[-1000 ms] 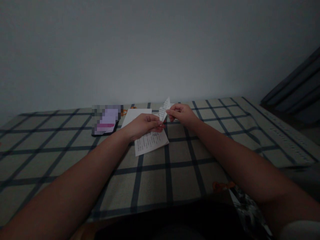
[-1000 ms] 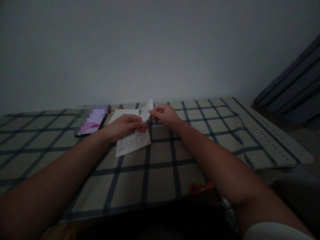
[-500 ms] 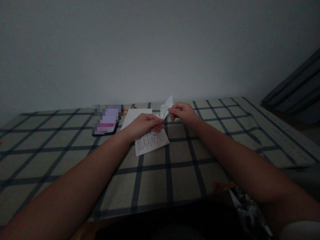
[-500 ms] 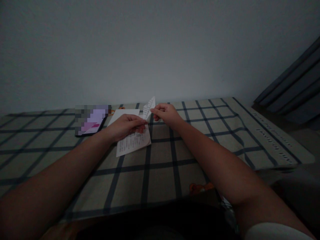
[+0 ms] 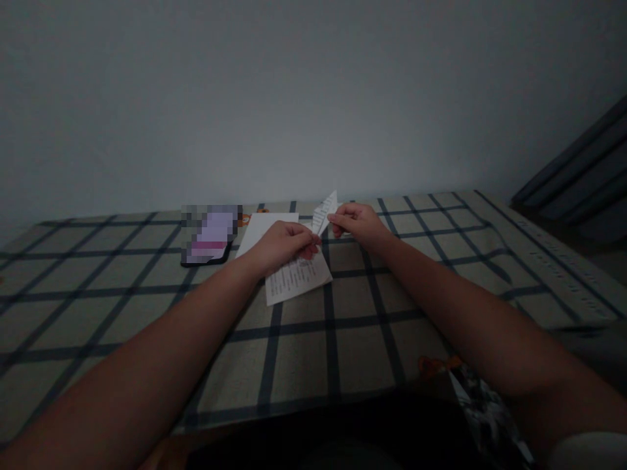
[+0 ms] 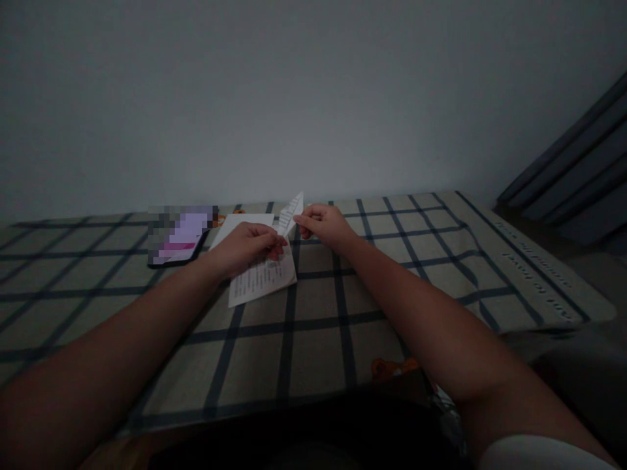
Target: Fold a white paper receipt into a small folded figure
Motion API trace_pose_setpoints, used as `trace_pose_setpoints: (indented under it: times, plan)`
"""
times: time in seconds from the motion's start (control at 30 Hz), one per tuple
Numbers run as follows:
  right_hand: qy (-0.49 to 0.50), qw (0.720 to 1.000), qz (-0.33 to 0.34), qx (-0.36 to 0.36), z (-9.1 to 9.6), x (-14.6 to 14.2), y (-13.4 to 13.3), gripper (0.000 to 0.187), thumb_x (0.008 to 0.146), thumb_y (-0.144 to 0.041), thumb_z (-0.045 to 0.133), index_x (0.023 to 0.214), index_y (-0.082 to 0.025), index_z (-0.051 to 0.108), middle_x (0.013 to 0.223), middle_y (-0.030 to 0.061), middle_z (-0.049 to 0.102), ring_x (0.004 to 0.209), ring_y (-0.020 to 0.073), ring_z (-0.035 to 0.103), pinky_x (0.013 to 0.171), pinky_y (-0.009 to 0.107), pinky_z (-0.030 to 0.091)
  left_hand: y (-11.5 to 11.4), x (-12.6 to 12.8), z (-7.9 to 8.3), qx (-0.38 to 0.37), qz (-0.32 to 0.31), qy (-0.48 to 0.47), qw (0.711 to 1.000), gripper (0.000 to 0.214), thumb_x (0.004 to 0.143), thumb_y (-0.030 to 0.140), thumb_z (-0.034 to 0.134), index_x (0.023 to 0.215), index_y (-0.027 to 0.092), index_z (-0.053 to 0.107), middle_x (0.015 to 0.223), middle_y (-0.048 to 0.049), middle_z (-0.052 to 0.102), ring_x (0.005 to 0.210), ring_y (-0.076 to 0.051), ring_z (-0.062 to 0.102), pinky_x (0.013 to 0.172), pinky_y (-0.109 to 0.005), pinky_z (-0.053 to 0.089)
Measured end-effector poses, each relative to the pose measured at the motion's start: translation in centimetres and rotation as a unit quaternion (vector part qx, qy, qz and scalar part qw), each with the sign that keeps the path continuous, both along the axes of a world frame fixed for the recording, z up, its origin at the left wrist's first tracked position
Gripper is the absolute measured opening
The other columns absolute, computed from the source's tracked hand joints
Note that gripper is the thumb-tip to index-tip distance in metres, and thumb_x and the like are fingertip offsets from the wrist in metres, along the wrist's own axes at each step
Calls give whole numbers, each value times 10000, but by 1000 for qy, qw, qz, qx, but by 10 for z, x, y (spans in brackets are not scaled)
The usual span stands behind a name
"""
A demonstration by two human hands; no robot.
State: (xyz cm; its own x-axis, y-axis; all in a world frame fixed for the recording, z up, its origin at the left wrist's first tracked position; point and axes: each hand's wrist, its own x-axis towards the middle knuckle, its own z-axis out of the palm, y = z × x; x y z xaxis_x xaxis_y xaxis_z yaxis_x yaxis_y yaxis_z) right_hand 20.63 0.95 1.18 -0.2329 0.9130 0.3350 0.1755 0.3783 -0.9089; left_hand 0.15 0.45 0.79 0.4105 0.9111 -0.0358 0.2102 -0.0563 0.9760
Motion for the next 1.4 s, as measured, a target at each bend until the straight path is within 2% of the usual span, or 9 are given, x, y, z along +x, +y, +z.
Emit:
trace_pose_setpoints:
  times: [0.13,0.4,0.57,0.73,0.87,1.0,1.1,1.23,1.4]
  plan:
    - [9,1000,11,-12,2,0,-1,309,788,-429,659,667,-157,574,604,3,609,567,100,555,592,249,467,0,1,-2,-21,-8,-35,999,156,742,306,685,757,153,713,720,-65,706,598,-125,618,596,-249,496]
    - [8,999,29,-21,-1,0,0,291,787,-413,667,693,-153,575,615,2,614,580,101,556,596,248,455,0,-2,2,0,-30,-16,999,176,744,312,707,678,164,639,650,-29,658,513,-91,550,500,-208,422]
    - [-10,993,103,-53,-3,2,1,274,796,-391,665,704,-143,594,641,8,626,610,105,577,621,252,457,-3,-1,2,9,-41,-20,999,132,742,281,650,701,156,646,662,-27,636,570,-119,585,530,-227,449]
    - [-66,987,140,-48,-3,3,-1,285,792,-408,676,735,-132,632,654,13,634,619,109,582,614,248,446,-1,-4,0,49,-2,9,999,253,769,418,675,819,171,657,598,12,579,472,-93,498,443,-209,345]
    - [-49,986,147,-54,-4,1,-3,314,845,-414,611,716,-129,632,665,23,633,619,112,590,633,259,462,2,-6,-1,58,4,10,998,290,775,450,675,744,170,607,581,7,579,468,-91,493,450,-211,335]
    - [-10,983,161,-84,-5,0,-2,299,861,-387,576,708,-133,619,669,26,628,621,119,590,643,272,474,-1,-4,0,48,0,16,999,287,785,447,658,754,166,606,567,4,578,438,-85,465,436,-215,311]
    - [-39,984,158,-77,-1,-1,-3,289,847,-364,579,671,-137,610,643,19,615,613,116,572,636,266,466,-4,-2,0,34,-14,23,999,263,782,420,664,759,165,604,553,15,565,406,-69,419,414,-210,266]
    - [-73,987,135,-51,4,-3,-7,299,861,-356,548,653,-147,598,631,21,612,610,118,557,626,260,456,-4,-2,-1,36,-25,19,999,259,773,415,682,796,163,630,602,2,587,466,-86,491,438,-207,318]
    - [-78,987,136,-36,-1,-6,-7,386,918,-471,458,711,-167,577,645,13,600,609,125,550,619,263,445,-2,-1,0,52,37,-12,998,290,754,438,699,726,164,607,591,8,576,477,-94,512,449,-211,359]
